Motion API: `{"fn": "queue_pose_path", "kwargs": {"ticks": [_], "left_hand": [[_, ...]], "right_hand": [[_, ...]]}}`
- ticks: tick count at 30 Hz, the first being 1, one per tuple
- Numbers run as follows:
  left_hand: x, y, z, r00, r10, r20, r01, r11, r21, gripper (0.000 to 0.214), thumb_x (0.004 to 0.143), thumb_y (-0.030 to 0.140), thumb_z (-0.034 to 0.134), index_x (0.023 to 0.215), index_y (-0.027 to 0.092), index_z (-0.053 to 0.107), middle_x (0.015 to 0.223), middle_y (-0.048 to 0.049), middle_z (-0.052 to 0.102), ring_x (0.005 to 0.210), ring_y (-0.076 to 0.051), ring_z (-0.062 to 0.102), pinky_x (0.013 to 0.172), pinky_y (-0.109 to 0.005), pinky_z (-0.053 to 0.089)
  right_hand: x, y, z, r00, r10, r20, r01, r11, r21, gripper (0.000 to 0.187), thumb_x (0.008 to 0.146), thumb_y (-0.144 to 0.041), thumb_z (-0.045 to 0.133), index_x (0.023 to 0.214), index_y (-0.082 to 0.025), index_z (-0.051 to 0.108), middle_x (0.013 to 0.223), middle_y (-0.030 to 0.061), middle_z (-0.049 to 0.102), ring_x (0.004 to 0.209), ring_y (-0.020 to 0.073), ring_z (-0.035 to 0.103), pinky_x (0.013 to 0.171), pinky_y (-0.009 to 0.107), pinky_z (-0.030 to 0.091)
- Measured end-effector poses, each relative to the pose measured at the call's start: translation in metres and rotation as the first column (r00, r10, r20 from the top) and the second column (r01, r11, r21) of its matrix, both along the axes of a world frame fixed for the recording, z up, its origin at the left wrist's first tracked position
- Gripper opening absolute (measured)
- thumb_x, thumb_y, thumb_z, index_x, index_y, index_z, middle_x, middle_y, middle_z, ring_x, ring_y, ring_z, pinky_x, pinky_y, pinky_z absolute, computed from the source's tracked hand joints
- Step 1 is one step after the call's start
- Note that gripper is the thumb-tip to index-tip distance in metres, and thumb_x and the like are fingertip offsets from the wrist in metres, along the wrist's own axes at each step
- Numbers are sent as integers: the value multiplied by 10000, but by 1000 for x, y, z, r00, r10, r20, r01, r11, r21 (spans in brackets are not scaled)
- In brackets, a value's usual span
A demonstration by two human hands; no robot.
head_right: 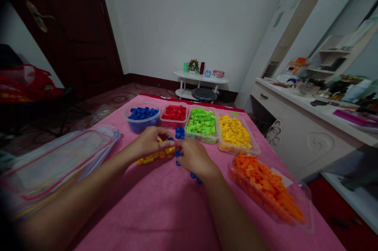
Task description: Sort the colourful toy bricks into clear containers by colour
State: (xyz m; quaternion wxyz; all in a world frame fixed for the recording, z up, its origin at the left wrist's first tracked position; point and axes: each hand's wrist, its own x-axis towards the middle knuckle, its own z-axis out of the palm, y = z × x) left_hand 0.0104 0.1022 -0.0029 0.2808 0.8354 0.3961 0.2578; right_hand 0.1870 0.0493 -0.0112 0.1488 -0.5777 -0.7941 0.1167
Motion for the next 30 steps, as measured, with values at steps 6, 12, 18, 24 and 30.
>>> {"fn": "queue_pose_path", "kwargs": {"ticks": [6,12,18,24,30], "left_hand": [[9,-9,1,888,173,426,97,835,-542,177,792,273,565,893,128,563,702,-19,611,540,-91,569,518,-204,447],[21,-14,-10,725,392,566,403,425,-810,256,880,362,451,971,140,541,720,-30,589,537,-104,593,509,-221,497],[18,-8,-10,560,531,636,652,192,-733,208,895,248,443,901,88,576,713,-55,585,467,-45,474,407,-130,384],[-16,39,32,348,638,687,275,631,-725,111,808,128,463,770,114,567,652,-31,567,544,-61,520,478,-131,414],[-36,80,29,612,624,486,-616,761,-202,246,739,314,533,827,134,677,863,-69,695,852,-188,617,762,-275,462]], "right_hand": [[-8,-6,2,999,12,49,-11,1000,-8,172,670,-76,539,753,-189,639,714,34,650,633,143,549,549,248,291],[-10,-4,32,962,-39,-269,84,984,157,160,696,-171,608,850,-192,642,787,15,644,683,138,548,606,241,372],[-9,-4,40,892,-12,-452,171,934,313,184,753,-238,616,926,-192,657,924,38,653,678,125,558,641,254,436],[10,-3,51,869,-28,-494,247,889,385,137,781,-271,581,831,-194,683,835,34,664,605,121,555,584,260,443],[19,-1,56,854,-39,-519,277,878,390,151,789,-284,573,829,-200,693,790,37,682,664,156,601,626,284,464]]}}
